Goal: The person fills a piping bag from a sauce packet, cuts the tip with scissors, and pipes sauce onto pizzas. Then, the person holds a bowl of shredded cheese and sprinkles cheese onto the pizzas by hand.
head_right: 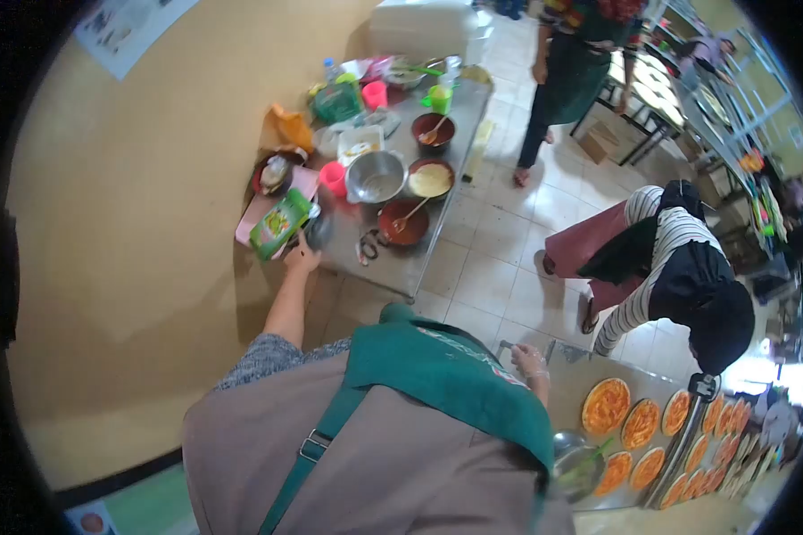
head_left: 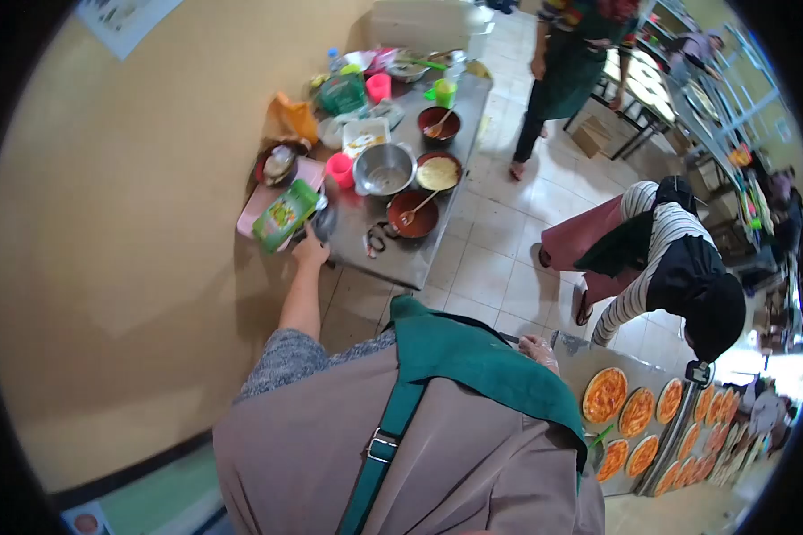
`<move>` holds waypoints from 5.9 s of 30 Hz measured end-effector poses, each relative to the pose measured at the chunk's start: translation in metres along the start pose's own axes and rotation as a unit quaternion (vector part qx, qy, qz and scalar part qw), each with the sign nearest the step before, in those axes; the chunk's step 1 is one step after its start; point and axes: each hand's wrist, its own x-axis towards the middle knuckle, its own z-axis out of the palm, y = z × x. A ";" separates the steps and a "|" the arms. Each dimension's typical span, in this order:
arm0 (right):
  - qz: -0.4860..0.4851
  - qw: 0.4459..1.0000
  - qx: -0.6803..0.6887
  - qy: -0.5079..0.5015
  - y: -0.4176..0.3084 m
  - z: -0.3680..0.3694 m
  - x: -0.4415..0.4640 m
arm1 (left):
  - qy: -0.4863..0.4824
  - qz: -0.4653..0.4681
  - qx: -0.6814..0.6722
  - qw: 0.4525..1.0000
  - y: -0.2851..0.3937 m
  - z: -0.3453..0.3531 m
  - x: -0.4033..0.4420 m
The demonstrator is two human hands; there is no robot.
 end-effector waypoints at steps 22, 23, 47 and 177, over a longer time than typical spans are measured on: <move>-0.042 0.998 0.018 0.033 0.030 -0.057 -0.010 | -0.275 0.439 -0.379 0.767 0.178 -0.108 -0.077; -0.065 0.996 0.061 0.020 0.033 -0.060 -0.001 | -0.257 0.365 -0.437 0.781 0.161 -0.111 -0.053; -0.106 0.963 -0.189 0.162 -0.117 -0.210 0.180 | -0.315 -0.070 -0.099 0.941 0.160 -0.065 0.081; 0.457 -0.147 0.738 0.475 -0.562 -0.369 0.747 | -0.104 0.778 0.569 -0.246 1.455 0.273 -0.268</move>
